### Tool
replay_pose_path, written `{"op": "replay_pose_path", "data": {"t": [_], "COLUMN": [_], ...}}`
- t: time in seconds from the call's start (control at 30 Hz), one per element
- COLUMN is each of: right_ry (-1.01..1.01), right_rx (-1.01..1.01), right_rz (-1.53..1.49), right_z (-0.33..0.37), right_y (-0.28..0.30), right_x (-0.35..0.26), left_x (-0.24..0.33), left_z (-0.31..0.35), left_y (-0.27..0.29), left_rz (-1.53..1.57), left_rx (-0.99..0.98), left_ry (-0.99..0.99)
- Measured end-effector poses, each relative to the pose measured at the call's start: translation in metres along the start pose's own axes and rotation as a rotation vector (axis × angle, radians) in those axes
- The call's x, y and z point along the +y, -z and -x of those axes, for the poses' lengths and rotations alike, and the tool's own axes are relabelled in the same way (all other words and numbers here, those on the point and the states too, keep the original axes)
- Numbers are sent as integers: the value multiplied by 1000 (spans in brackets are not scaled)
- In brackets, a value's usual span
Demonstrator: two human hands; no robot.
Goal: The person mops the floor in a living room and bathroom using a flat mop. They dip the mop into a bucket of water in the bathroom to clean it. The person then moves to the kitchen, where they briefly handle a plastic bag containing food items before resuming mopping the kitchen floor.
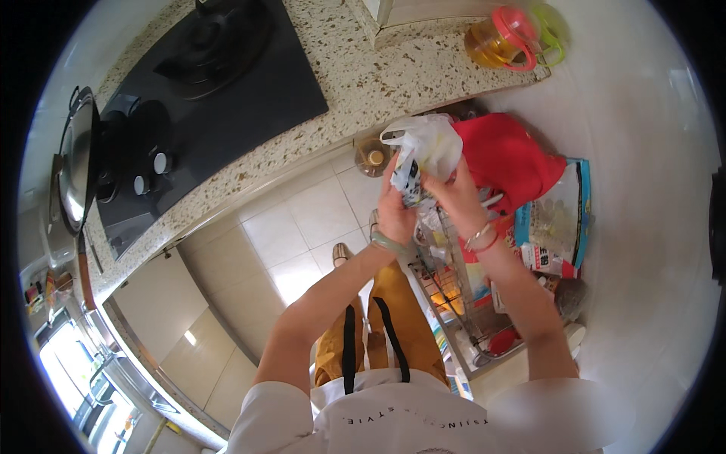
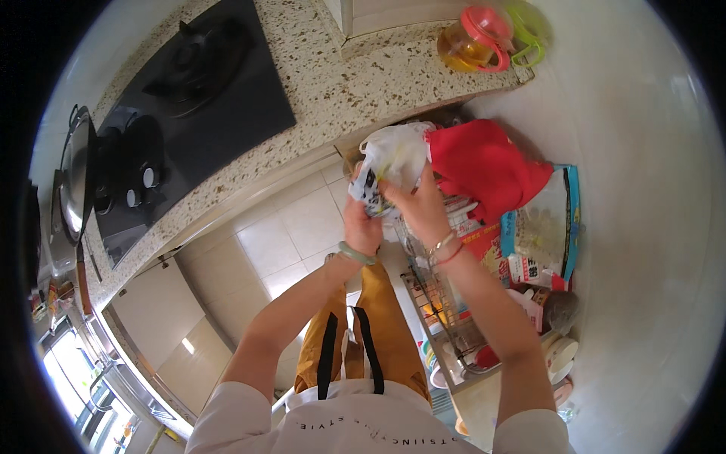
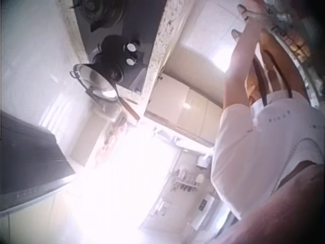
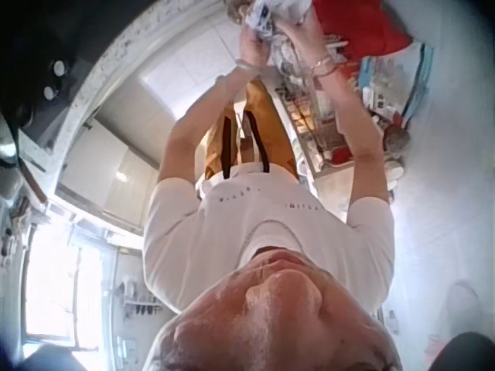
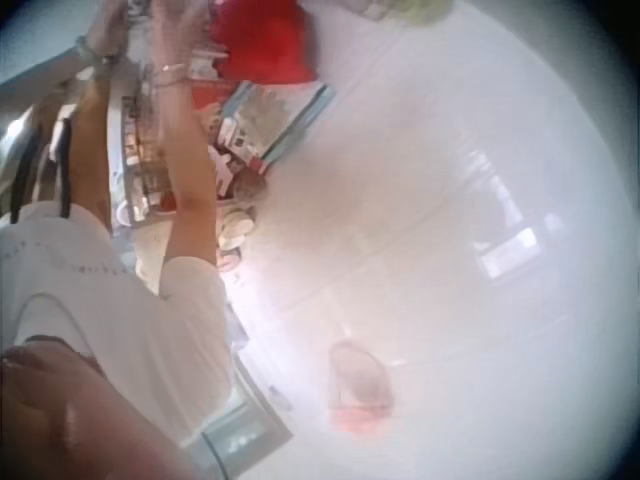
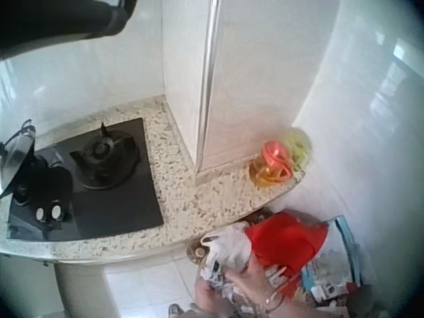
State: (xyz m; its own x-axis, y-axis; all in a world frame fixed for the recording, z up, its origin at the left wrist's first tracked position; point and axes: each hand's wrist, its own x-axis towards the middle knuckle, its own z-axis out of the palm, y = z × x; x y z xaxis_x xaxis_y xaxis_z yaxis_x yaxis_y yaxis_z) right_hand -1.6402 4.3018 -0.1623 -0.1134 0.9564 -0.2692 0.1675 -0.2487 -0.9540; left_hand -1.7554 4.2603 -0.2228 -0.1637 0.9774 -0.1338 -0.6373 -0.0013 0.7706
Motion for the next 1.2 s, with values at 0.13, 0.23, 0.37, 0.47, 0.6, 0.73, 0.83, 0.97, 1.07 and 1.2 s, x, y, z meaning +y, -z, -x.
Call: {"op": "replay_pose_path", "data": {"t": [0.13, 0.23, 0.37, 0.47, 0.6, 0.73, 0.83, 0.97, 1.07, 1.2], "right_ry": [-52, -90, -47, -11, 208, 60, -25, 97, 136, 102], "right_rx": [36, 22, -21, 12, -67, -242, -303, -299, -290, -538], "right_rz": [380, 721, 948, 1029, 1113, 1370, 1433, 1395, 1408, 1337], "right_z": [-83, -113, -151, -156, -165, -173, -177, -175, -163, -129], "right_y": [77, 105, 114, 103, 66, 64, 64, 58, 55, 27], "right_x": [42, 53, 63, 76, 91, 96, 101, 106, 118, 97], "left_x": [-11, -22, -60, -93, -192, -185, -149, -178, -185, -182], "left_z": [-30, -62, -121, -143, -133, -122, -140, -152, -154, -157], "left_y": [-28, -1, 24, 20, 77, 59, 59, 96, 99, 115], "left_rz": [-815, -1010, -1266, -1610, -1398, -742, -706, -1374, -1467, -1557], "left_rx": [-254, -428, -276, -346, -315, -338, -128, 265, 77, -220], "left_ry": [-206, -225, 57, 359, 290, 140, 713, 324, 527, 546]}}
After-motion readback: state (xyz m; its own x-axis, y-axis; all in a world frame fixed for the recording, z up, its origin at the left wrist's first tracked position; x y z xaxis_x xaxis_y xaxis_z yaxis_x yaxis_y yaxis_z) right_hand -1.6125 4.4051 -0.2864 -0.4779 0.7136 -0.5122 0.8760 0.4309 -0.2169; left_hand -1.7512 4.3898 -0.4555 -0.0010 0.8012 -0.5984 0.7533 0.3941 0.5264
